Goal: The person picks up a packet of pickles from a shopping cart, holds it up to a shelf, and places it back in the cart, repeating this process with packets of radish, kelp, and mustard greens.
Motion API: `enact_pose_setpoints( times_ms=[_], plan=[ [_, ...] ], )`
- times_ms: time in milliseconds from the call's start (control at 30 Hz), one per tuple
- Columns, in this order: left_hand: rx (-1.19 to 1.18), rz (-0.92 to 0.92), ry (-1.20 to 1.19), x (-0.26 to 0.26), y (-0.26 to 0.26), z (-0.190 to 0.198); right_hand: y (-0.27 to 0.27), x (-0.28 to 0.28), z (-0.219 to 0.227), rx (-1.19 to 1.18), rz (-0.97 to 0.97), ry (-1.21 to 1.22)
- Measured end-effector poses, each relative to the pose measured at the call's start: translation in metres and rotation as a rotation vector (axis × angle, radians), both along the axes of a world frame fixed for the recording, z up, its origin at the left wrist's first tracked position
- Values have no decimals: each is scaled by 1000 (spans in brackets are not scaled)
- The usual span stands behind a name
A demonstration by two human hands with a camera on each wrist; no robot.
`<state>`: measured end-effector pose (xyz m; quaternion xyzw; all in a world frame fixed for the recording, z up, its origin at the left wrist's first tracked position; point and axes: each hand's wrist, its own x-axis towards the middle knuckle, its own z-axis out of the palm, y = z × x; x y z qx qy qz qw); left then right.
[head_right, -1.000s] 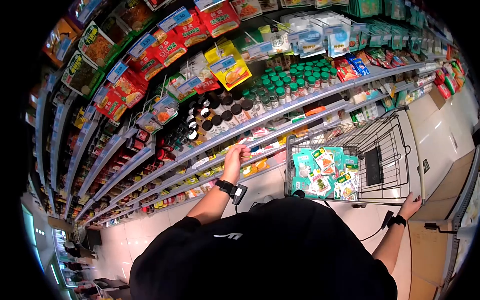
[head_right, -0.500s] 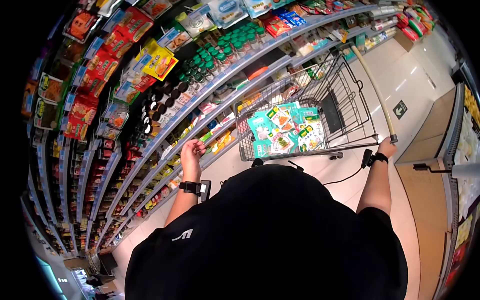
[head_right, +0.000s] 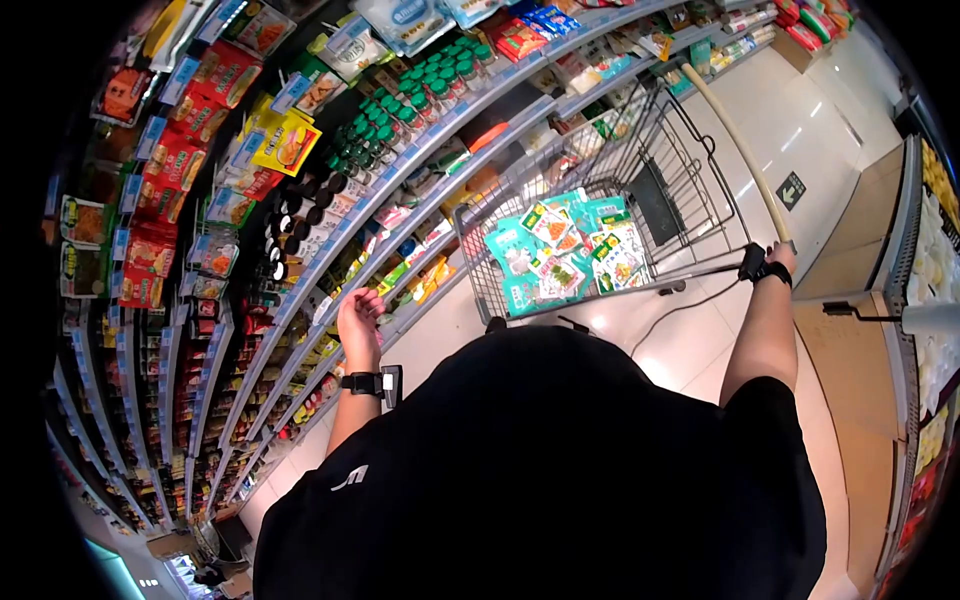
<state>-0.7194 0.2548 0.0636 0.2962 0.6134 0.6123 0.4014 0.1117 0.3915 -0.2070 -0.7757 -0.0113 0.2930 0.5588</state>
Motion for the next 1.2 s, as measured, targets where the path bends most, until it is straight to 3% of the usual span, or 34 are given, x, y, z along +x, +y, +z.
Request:
enact_pose_setpoints(
  times_ms=[67, 100, 133, 200, 267, 333, 367, 400, 433, 467, 567, 667, 800, 867, 900, 933, 1000, 1033, 1133, 1200],
  plan=[
    [-9, 16, -8, -7, 2, -4, 15, 32, 2, -853, 895, -971],
    [-6, 14, 0, -7, 3, -3, 17, 37, 9, -930, 1024, -1004],
    [-7, 13, 8, -8, 4, -2, 24, 71, -40, -850, 974, -1026],
    [-3, 24, -2, -8, 6, 0, 16, 51, -30, 65, 51, 123],
    [-5, 38, -36, -8, 10, 2, -14, 16, 20, -69, 174, -17],
    [12, 26, -11, -6, 12, 3, -39, -32, 59, -47, 145, -89],
    [25, 22, -15, -3, 15, 4, -48, -31, 51, -43, 289, -69],
    [10, 16, -6, 0, 16, 6, -51, -16, 6, -30, 413, -28],
    [-9, 11, 3, 2, 17, 8, -65, -71, 51, -40, 371, 89],
    [-1, 12, -1, 3, 19, 9, -70, -85, 44, -150, 451, 199],
    [-7, -58, 24, 11, 30, 12, -83, -146, 39, -100, 585, 266],
    [0, -103, 12, 21, 45, 17, -84, -196, 73, -130, 769, 193],
    [-7, -200, 38, 30, 58, 19, -77, -214, 72, -44, 769, 82],
    [3, -221, 43, 31, 61, 16, -72, -215, 66, 102, 999, -693],
    [11, -242, 47, 33, 63, 17, -71, -226, 93, -18, 1082, -570],
    [8, -250, 64, 33, 63, 18, -68, -228, 91, -14, 1084, -567],
    [-1, -262, 61, 32, 63, 19, -66, -226, 71, -92, 1223, -706],
    [-6, -261, 68, 30, 63, 19, -59, -216, 34, -174, 1286, -736],
    [-30, -265, 63, 22, 63, 19, -61, -226, 25, -335, 1279, -668],
    [-44, -277, 78, 16, 66, 16, -59, -233, 21, -225, 1265, -733]
  ],
)
